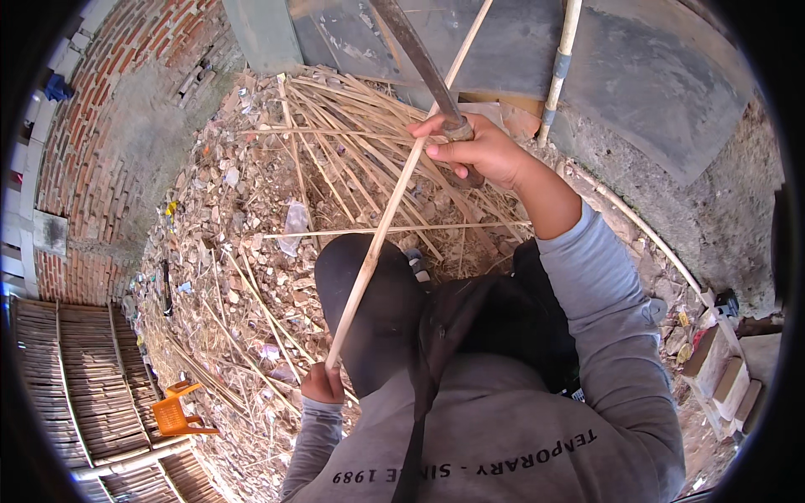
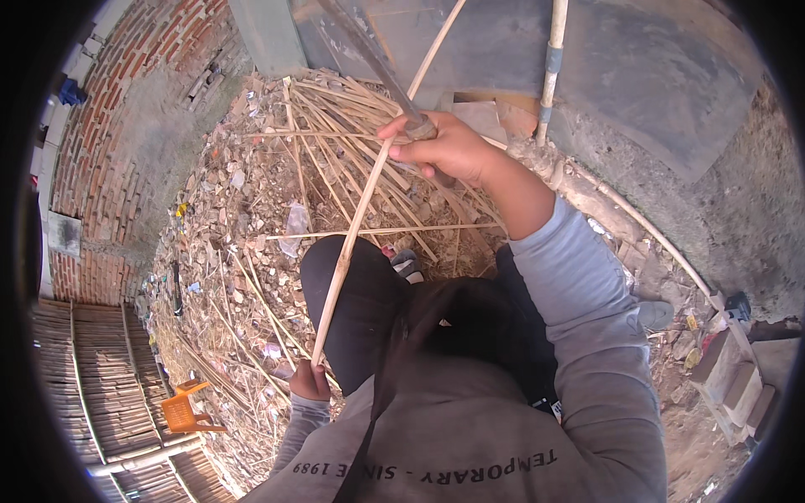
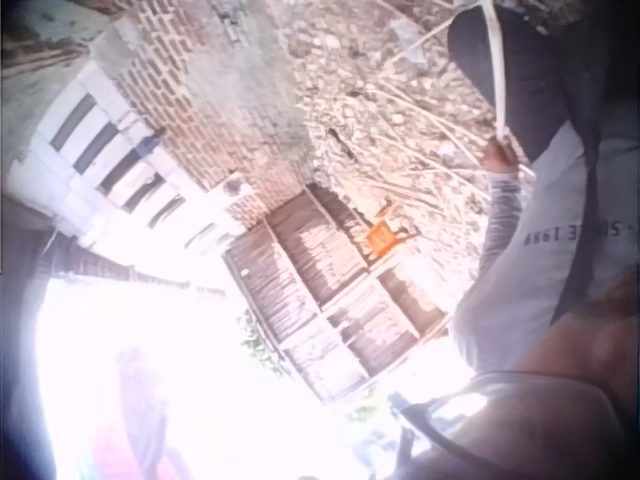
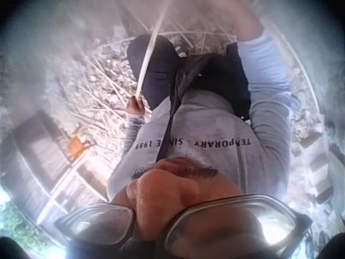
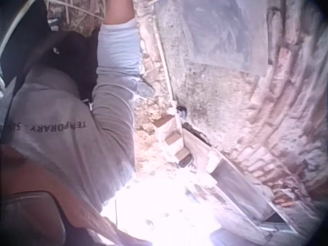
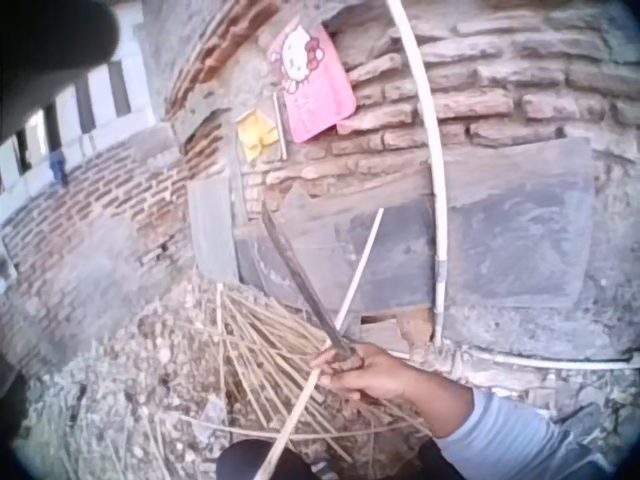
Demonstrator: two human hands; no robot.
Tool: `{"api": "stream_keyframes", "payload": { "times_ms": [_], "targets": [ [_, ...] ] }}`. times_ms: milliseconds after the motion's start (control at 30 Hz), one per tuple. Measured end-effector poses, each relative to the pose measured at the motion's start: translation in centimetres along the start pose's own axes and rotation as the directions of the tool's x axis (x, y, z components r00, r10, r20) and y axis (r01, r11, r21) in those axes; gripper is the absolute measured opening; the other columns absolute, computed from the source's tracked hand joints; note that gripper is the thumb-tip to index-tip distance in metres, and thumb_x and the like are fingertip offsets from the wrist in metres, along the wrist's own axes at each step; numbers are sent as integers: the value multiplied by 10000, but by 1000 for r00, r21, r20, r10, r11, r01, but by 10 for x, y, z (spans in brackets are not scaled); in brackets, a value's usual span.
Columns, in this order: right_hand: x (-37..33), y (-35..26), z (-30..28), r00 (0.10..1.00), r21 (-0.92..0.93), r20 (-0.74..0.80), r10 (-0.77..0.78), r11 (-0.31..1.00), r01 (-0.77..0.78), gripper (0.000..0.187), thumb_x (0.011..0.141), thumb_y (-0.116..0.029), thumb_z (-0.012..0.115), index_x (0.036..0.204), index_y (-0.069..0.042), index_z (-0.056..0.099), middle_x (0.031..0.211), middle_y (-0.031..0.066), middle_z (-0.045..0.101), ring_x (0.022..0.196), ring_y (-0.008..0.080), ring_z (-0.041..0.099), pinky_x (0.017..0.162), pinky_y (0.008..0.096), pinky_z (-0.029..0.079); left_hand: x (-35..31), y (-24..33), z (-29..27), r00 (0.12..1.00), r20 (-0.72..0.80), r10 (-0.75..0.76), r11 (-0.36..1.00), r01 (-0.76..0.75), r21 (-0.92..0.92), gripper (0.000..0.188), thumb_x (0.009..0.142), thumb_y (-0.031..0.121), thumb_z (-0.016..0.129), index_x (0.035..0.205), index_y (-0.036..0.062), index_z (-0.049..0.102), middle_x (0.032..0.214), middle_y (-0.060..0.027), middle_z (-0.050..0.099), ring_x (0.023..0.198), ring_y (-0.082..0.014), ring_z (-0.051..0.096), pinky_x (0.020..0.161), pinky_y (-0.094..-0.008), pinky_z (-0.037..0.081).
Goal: The person scrapes a long bamboo strip with a knife while sitting on the ground, smoothing the surface and picking up other bamboo pieces from a pile.
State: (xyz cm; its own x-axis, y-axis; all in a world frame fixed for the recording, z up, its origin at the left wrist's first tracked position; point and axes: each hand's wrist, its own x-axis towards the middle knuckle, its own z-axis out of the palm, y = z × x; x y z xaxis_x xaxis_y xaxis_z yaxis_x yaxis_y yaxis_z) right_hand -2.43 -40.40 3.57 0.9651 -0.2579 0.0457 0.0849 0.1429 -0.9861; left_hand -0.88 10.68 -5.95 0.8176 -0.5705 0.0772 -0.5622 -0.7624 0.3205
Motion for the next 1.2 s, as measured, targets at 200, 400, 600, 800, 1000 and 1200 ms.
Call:
{"api": "stream_keyframes", "payload": {
  "times_ms": [200,400,600,800,1000,1200],
  "targets": [
    [-6,-5,-1,1000,-99,-1,-18,995,17,326,867,-167,686,1184,-96,660,808,-10,569,530,46,447,494,204,357,18,5,-13,995,-60,85,961,-98,-260,437,944,435,506,1022,10,571,875,-180,624,788,-350,627,686,-447,489],
    [-5,-9,6,997,-168,39,-65,983,70,319,870,-157,688,1181,-88,659,824,-6,609,528,49,462,499,218,383,140,-35,-79,908,-361,-210,549,-196,-813,389,1025,434,384,1089,92,557,963,-86,649,910,-218,632,830,-398,506],
    [-7,-9,5,996,-173,66,-57,983,68,336,834,-186,723,1154,-98,668,723,-22,592,530,70,504,506,231,423,304,38,-246,673,-734,-94,390,-653,-649,429,1036,397,370,1118,15,548,909,-96,637,831,-229,639,798,-379,528],
    [-6,-4,17,994,-206,94,-53,976,71,342,832,-201,733,1162,-128,675,741,-25,623,545,64,516,511,231,431,462,87,-397,682,-688,-249,609,-442,-659,440,912,495,601,1086,91,619,907,-26,663,772,-124,648,644,-265,462],
    [-11,-8,15,993,-249,110,-30,967,57,348,825,-220,753,1146,-110,679,788,-19,649,610,64,555,561,241,458,459,149,-344,776,-627,59,776,-431,-461,294,929,377,604,1032,102,591,852,-11,639,692,-122,621,598,-271,441],
    [-11,2,8,987,-311,62,-151,936,163,351,834,-248,749,1151,-117,673,885,0,679,585,67,548,538,245,464,245,149,-132,952,2,307,924,-297,-242,427,850,303,731,1068,-43,604,886,-124,677,755,-175,651,634,-301,530]
  ]
}}
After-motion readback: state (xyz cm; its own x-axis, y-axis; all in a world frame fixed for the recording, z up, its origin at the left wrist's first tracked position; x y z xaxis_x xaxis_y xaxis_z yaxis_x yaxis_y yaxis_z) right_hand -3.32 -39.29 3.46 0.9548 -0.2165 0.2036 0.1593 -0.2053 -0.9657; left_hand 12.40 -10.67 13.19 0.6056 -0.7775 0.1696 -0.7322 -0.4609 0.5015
